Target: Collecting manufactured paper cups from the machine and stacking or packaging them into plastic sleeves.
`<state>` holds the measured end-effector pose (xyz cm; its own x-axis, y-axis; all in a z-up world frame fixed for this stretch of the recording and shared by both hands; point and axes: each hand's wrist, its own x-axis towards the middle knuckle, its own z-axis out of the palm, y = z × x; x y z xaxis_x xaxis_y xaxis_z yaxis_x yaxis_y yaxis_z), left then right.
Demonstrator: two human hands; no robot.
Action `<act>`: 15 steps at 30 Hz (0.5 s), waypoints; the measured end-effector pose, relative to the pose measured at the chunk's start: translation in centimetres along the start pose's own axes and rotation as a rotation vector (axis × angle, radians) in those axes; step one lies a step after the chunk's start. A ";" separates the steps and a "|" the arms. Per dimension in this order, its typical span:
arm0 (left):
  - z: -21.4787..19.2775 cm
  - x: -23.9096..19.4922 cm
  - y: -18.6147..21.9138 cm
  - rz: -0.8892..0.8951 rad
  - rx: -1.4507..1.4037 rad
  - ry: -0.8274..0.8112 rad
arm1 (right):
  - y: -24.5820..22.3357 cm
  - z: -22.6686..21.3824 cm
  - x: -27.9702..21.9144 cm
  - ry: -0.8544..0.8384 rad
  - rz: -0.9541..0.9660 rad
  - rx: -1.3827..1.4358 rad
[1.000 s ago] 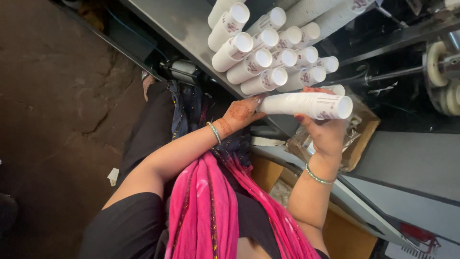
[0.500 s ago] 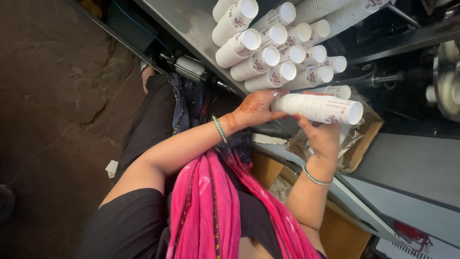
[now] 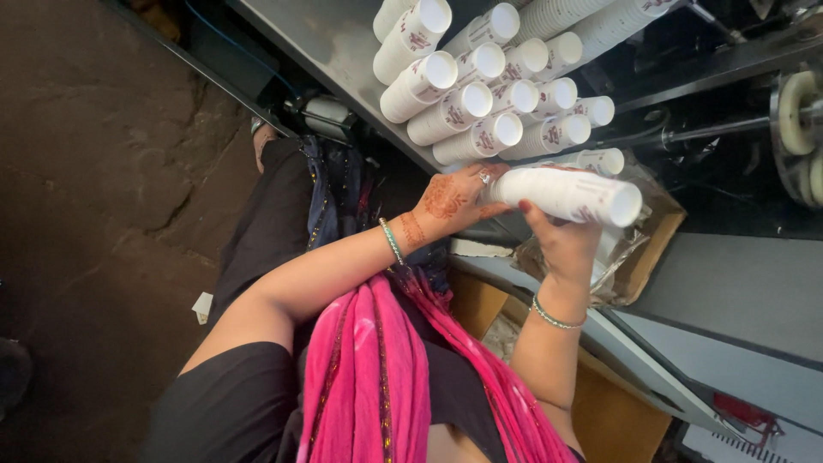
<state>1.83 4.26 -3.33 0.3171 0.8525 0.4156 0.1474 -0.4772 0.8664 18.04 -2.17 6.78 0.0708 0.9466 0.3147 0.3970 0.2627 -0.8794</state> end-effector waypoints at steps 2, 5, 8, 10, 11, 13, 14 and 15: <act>-0.2 0.1 0.2 0.018 0.044 -0.008 | 1.2 -0.2 -0.2 0.036 0.128 0.073; -0.3 0.3 0.5 0.011 0.090 -0.053 | 1.5 -0.3 -0.3 0.048 0.135 0.101; 0.0 0.4 0.5 0.042 0.122 0.015 | -0.5 0.4 0.0 0.078 0.044 0.162; -0.1 0.4 0.6 0.050 0.130 0.018 | -1.0 0.1 0.2 0.069 -0.062 0.072; -0.1 0.4 0.6 0.059 0.137 0.019 | -1.3 0.0 0.2 0.060 -0.167 -0.017; -0.1 0.4 0.5 0.073 0.143 0.019 | -1.7 0.2 0.3 0.055 -0.209 -0.113; 0.0 0.5 0.5 0.085 0.149 0.019 | -1.9 0.3 0.4 0.049 -0.250 -0.210; 0.1 0.5 0.4 0.087 0.149 0.019 | -2.1 0.0 0.4 0.050 -0.251 -0.210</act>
<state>2.11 4.52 -2.82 0.3172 0.8097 0.4938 0.2576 -0.5747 0.7768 17.19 -2.37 8.75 -0.0106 0.8453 0.5342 0.5874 0.4376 -0.6808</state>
